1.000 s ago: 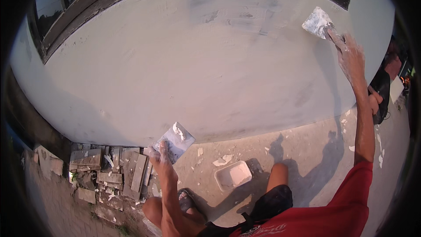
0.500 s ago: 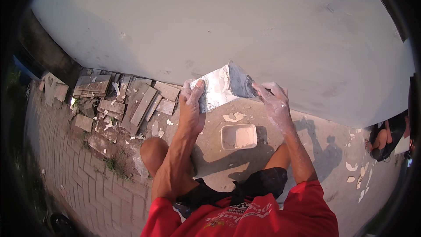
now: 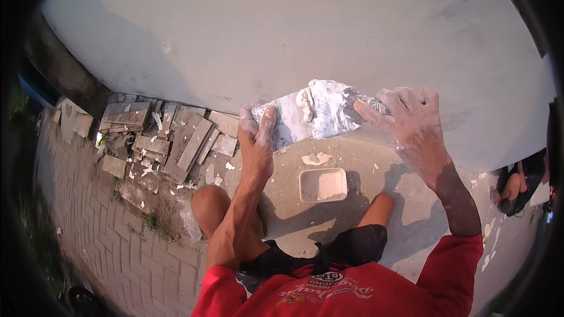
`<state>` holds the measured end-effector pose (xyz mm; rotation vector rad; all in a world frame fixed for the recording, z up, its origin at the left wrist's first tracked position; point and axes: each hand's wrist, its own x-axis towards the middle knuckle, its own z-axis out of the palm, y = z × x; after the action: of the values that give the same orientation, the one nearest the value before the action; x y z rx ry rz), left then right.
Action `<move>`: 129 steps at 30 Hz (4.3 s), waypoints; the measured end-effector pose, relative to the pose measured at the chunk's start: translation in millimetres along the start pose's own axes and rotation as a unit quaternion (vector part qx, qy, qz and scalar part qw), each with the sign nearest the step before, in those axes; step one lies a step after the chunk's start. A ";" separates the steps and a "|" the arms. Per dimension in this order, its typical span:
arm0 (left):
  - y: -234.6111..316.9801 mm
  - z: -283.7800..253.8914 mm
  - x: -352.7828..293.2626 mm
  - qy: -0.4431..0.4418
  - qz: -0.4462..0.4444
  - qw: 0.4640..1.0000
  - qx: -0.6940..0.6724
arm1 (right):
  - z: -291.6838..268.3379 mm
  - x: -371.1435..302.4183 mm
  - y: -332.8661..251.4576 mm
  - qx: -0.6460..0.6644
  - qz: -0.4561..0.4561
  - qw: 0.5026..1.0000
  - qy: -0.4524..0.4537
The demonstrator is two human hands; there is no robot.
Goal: The person applies wall filler onto an exterior wall using putty knives, spreads and smooths the paste across the surface, and scoops more filler from a container.
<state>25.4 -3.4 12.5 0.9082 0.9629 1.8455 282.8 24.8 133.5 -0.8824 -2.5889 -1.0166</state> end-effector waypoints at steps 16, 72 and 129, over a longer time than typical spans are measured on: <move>-7.3 -16.4 4.1 0.069 -0.002 0.996 0.049 | -55.4 115.2 133.5 -0.288 0.134 0.934 0.164; -7.3 -23.9 13.4 0.073 -0.034 0.993 0.091 | -37.1 0.6 227.2 -0.326 0.173 0.926 0.076; 36.9 18.9 6.3 0.063 0.107 0.983 0.135 | -8.8 -33.9 49.8 -0.068 0.052 0.995 -0.044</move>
<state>26.6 -5.7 54.3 1.1043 1.2591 2.0017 339.9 32.3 153.4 -1.1079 -2.5370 -1.1610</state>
